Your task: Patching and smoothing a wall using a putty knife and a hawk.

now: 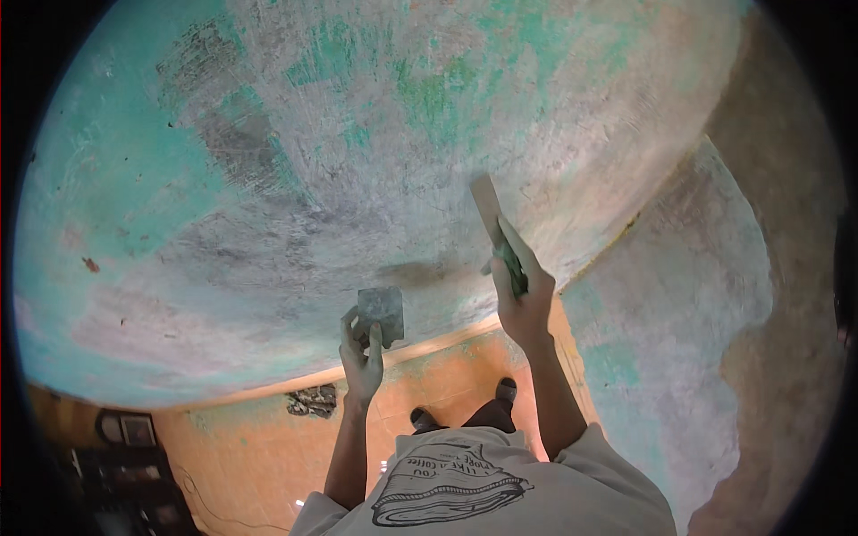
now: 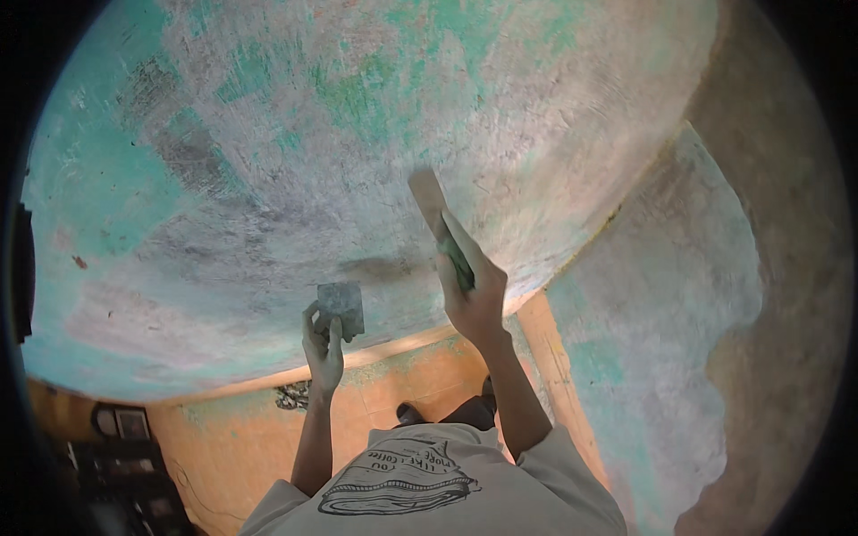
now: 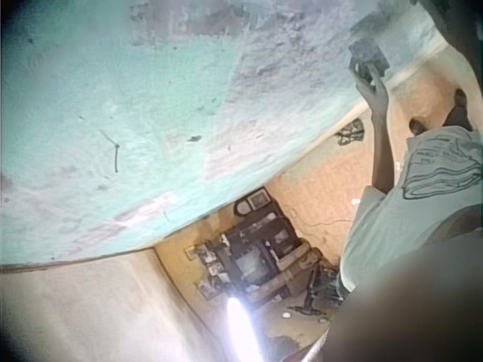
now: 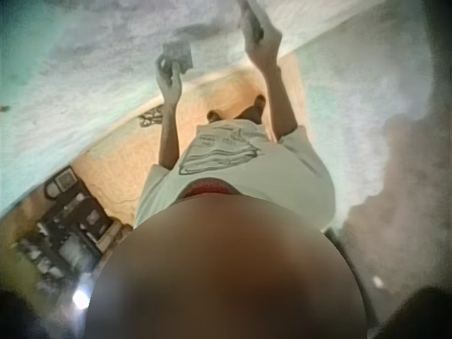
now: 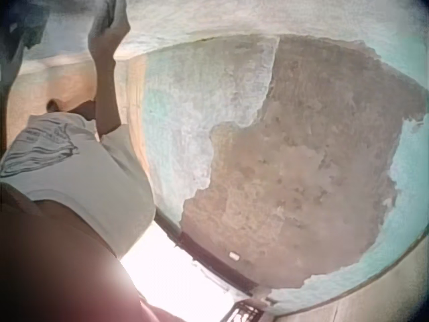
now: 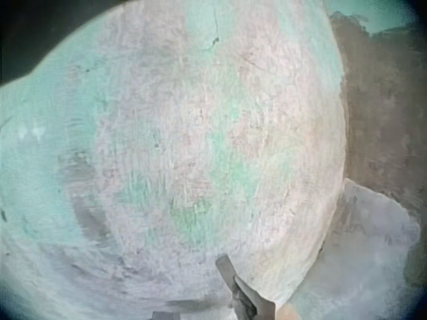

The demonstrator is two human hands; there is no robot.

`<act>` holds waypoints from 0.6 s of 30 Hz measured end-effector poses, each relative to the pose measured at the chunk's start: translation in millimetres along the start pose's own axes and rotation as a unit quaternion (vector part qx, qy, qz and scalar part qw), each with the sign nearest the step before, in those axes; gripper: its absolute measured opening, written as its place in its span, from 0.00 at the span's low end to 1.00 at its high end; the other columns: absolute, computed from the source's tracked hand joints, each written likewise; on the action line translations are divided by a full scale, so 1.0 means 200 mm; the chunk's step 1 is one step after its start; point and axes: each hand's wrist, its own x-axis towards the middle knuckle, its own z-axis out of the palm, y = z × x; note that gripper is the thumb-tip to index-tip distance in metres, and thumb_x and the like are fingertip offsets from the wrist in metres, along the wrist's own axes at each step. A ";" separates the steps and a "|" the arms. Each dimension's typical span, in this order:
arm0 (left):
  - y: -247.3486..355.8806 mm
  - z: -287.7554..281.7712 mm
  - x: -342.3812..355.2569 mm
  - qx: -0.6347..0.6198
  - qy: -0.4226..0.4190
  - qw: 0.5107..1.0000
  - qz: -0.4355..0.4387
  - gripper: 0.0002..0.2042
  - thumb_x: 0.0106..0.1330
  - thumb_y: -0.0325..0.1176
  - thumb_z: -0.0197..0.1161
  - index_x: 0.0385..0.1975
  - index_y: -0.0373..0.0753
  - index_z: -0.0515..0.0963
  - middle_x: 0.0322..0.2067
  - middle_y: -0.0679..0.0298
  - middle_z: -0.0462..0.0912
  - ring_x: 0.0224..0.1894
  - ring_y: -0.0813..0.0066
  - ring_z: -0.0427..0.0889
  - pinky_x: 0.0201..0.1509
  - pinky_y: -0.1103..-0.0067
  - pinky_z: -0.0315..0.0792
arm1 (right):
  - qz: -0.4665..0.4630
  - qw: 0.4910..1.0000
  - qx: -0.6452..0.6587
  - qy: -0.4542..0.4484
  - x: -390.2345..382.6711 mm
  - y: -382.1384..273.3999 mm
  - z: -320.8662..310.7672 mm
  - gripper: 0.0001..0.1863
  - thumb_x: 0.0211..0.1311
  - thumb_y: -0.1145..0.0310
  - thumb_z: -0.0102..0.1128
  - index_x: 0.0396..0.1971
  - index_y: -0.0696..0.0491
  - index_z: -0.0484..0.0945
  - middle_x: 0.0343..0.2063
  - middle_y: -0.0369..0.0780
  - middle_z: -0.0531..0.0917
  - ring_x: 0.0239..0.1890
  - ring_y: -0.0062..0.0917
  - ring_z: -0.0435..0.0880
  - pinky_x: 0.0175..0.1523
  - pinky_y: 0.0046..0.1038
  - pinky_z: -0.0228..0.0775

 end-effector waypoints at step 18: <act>0.22 0.00 0.44 -0.028 -0.004 0.980 0.197 0.27 0.83 0.30 0.52 0.78 0.41 0.54 0.44 0.59 0.82 0.33 0.80 0.74 0.37 0.78 0.70 | -0.054 0.979 -0.123 0.155 0.01 -0.13 0.20 0.26 0.65 0.73 0.68 0.64 0.54 0.79 0.38 0.49 0.90 0.37 0.38 0.93 0.39 0.30 0.82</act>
